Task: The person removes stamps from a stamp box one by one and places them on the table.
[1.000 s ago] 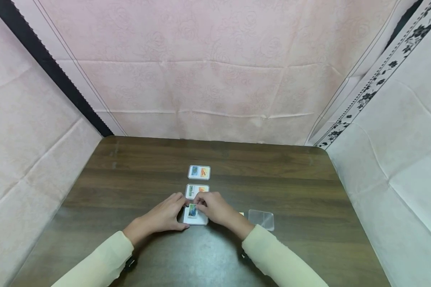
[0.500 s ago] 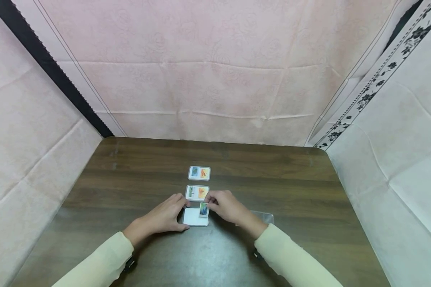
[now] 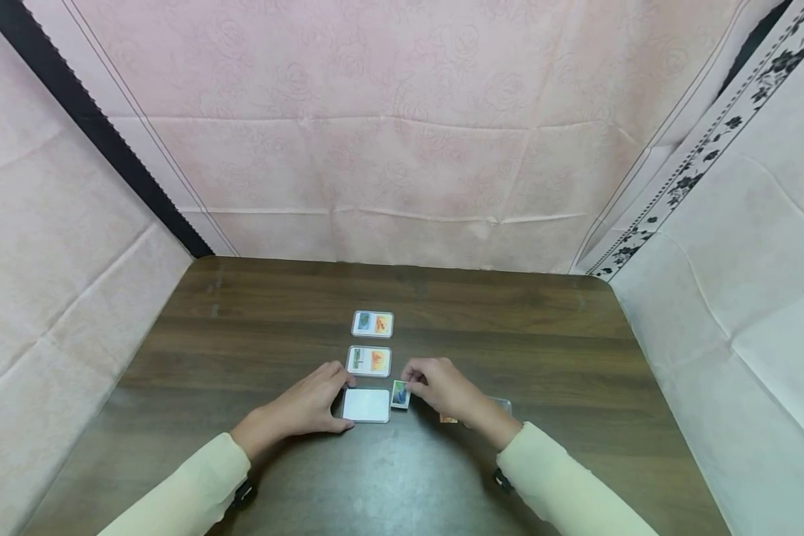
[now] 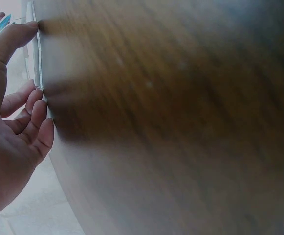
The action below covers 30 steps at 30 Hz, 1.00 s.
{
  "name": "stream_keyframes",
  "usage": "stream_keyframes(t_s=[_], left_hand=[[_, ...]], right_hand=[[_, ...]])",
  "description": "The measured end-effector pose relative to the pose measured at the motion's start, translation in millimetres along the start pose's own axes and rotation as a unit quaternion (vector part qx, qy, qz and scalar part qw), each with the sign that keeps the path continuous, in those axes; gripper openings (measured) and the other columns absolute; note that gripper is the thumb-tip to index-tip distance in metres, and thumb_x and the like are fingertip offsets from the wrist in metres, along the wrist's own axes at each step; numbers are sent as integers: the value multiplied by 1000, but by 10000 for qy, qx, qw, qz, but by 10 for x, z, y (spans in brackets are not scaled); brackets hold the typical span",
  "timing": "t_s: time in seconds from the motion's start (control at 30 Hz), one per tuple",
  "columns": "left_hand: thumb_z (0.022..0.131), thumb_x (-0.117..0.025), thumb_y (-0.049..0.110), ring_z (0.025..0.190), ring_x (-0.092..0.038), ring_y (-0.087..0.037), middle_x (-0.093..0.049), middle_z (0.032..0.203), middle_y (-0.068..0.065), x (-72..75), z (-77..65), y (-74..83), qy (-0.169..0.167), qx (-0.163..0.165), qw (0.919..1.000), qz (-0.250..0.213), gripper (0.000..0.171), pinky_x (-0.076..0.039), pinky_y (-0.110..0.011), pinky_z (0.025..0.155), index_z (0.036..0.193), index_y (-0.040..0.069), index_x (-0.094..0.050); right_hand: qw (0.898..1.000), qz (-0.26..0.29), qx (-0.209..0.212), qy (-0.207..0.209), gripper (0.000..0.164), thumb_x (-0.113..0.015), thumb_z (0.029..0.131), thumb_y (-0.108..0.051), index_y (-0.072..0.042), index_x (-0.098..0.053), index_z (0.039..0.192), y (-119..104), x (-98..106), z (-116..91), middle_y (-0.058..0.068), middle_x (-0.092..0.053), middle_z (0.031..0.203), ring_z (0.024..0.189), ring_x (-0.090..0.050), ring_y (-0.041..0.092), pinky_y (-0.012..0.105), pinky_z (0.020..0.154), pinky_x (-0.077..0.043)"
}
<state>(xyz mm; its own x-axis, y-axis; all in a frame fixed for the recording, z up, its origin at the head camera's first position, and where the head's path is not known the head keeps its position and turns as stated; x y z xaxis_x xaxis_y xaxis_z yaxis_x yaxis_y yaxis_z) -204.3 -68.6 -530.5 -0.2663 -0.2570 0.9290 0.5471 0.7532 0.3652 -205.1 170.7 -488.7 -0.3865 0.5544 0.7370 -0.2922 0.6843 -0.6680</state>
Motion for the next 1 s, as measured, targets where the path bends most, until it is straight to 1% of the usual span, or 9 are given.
stream_keyframes(t_s=[0.13, 0.4, 0.5, 0.63, 0.83, 1.0], left_hand=[[76, -87, 51, 95, -49, -14, -57, 109, -1, 2, -1, 2, 26, -38, 10000, 10, 64, -48, -31, 83, 119, 8, -65], [77, -87, 50, 95, -48, -14, -56, 110, 0, 1, 3, 15, -12, -49, 10000, -32, 64, -47, -30, 83, 120, 8, -65], [77, -87, 50, 95, -48, -14, -57, 110, -1, 1, 2, 17, -25, -48, 10000, -24, 64, -47, -30, 83, 120, 8, -64], [77, -87, 50, 96, -48, -14, -57, 111, -1, 0, 1, 20, -26, -55, 10000, -17, 64, -48, -31, 84, 119, 7, -64], [77, -87, 49, 95, -48, -14, -57, 109, 0, 6, -2, 18, 2, -58, 10000, -45, 63, -48, -31, 83, 118, 7, -64], [77, -87, 49, 95, -48, -14, -57, 109, 0, 11, -3, 14, 17, -72, 10000, -58, 63, -48, -31, 84, 118, 7, -64]], right_hand=[[9998, -30, -194, -79, 3, -71, 98, -14, -14, -71, 101, 60, 4, -36, -7, -63, 85, 79, -56, 11, 25, 70, -50], [9990, -68, -400, -167, 4, -72, 97, -14, -12, -71, 100, 169, -16, -59, -7, -64, 86, 80, -57, 11, 27, 72, -51], [9989, -156, -390, -195, 4, -73, 96, -13, -12, -70, 99, 220, -34, -56, -6, -65, 86, 79, -57, 11, 27, 71, -51], [9986, -321, -342, -234, 2, -71, 98, -12, -11, -70, 96, 261, -67, -59, -5, -66, 86, 79, -57, 10, 28, 71, -52], [9973, -576, -402, -208, 9, -71, 97, -9, -16, -69, 92, 287, -115, -63, -6, -64, 84, 77, -57, 9, 27, 71, -51], [9962, -788, -362, -127, 11, -73, 95, -8, -16, -68, 91, 295, -138, -57, -5, -61, 83, 74, -55, 9, 26, 68, -49]])
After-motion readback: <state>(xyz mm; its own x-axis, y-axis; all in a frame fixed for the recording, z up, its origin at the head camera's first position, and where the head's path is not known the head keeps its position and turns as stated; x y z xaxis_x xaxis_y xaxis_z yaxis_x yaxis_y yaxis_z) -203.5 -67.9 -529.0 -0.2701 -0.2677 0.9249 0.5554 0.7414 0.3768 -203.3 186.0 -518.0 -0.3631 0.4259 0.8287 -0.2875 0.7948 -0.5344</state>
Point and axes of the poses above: each hand's wrist, its own z-axis towards the middle knuckle, its own x-axis out of the back of the hand, y = z × x, the point moved 4 cm from there along z, towards the middle knuckle
